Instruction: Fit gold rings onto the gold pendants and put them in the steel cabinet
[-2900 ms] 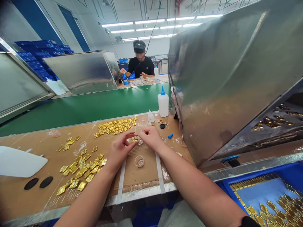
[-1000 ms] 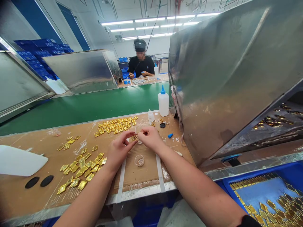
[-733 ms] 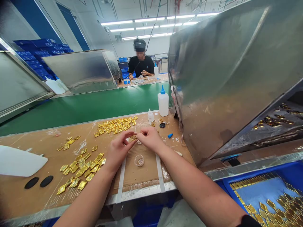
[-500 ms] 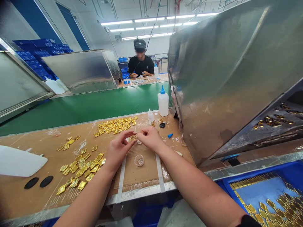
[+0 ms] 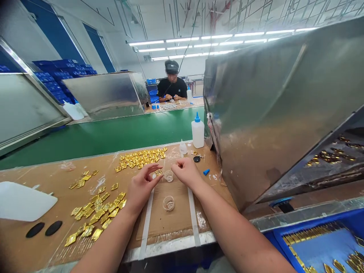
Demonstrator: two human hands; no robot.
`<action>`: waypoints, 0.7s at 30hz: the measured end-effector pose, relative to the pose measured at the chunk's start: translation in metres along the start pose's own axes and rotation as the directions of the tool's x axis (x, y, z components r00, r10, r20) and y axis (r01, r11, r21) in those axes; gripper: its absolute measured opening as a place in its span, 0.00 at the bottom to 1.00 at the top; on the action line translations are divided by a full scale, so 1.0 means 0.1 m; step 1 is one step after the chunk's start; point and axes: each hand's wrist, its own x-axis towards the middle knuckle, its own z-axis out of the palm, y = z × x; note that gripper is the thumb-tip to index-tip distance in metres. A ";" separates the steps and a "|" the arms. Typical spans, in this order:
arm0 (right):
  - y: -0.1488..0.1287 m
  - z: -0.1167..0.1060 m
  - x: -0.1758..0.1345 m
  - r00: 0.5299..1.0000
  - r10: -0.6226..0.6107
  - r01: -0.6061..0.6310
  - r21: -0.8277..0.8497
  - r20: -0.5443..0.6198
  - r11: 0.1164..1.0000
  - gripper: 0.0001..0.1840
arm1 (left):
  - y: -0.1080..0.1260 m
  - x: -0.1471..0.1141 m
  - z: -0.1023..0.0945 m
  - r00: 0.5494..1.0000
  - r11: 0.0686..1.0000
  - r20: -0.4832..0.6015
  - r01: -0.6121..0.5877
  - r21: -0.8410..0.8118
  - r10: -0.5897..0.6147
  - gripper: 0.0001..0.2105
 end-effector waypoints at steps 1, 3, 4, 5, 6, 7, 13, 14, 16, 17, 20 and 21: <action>0.02 0.00 0.01 0.999 0.019 -0.018 -0.030 0.042 0.999 0.16 | -0.02 0.01 -0.01 1.000 1.000 -0.010 0.014 -0.017 -0.014 0.17; 0.07 0.02 0.02 0.991 0.048 -0.037 -0.088 0.127 0.995 0.16 | -0.05 0.02 -0.01 0.999 0.998 -0.031 0.035 -0.049 -0.037 0.18; 0.09 0.03 0.02 0.986 0.060 -0.043 -0.113 0.156 0.993 0.17 | -0.06 0.03 -0.01 0.998 0.997 -0.042 0.041 -0.063 -0.044 0.18; 0.11 0.04 0.02 0.983 0.072 -0.049 -0.132 0.172 0.990 0.17 | -0.07 0.03 -0.01 0.998 0.996 -0.050 0.044 -0.074 -0.048 0.18; 0.13 0.05 0.02 0.981 0.081 -0.054 -0.147 0.179 0.988 0.17 | -0.09 0.04 -0.01 0.997 0.996 -0.057 0.046 -0.081 -0.050 0.18; 0.14 0.06 0.02 0.979 0.087 -0.058 -0.161 0.182 0.985 0.18 | -0.10 0.04 -0.01 0.997 0.995 -0.062 0.046 -0.087 -0.051 0.18; 0.09 0.04 -0.03 0.976 0.116 -0.060 -0.280 0.187 0.958 0.23 | -0.13 0.05 -0.01 0.993 0.991 -0.093 0.064 -0.117 -0.075 0.19; 0.07 0.03 -0.04 0.975 0.128 -0.063 -0.328 0.180 0.943 0.25 | -0.13 0.05 -0.01 0.992 0.990 -0.097 0.067 -0.123 -0.080 0.19; 0.03 0.00 -0.06 0.977 0.144 -0.065 -0.425 0.157 0.903 0.30 | -0.13 0.06 -0.01 0.992 0.989 -0.100 0.065 -0.132 -0.078 0.20; 0.01 -0.01 -0.06 0.980 0.144 -0.065 -0.462 0.139 0.885 0.32 | -0.13 0.06 -0.01 0.993 0.989 -0.097 0.060 -0.133 -0.073 0.20; -0.06 -0.07 -0.08 0.995 0.083 -0.048 -0.501 0.048 0.864 0.34 | -0.12 0.07 -0.01 0.994 0.991 -0.086 0.051 -0.120 -0.061 0.21; -0.09 -0.08 -0.10 0.999 0.036 -0.026 -0.500 0.009 0.866 0.32 | -0.13 0.07 -0.01 0.995 0.993 -0.084 0.053 -0.105 -0.062 0.22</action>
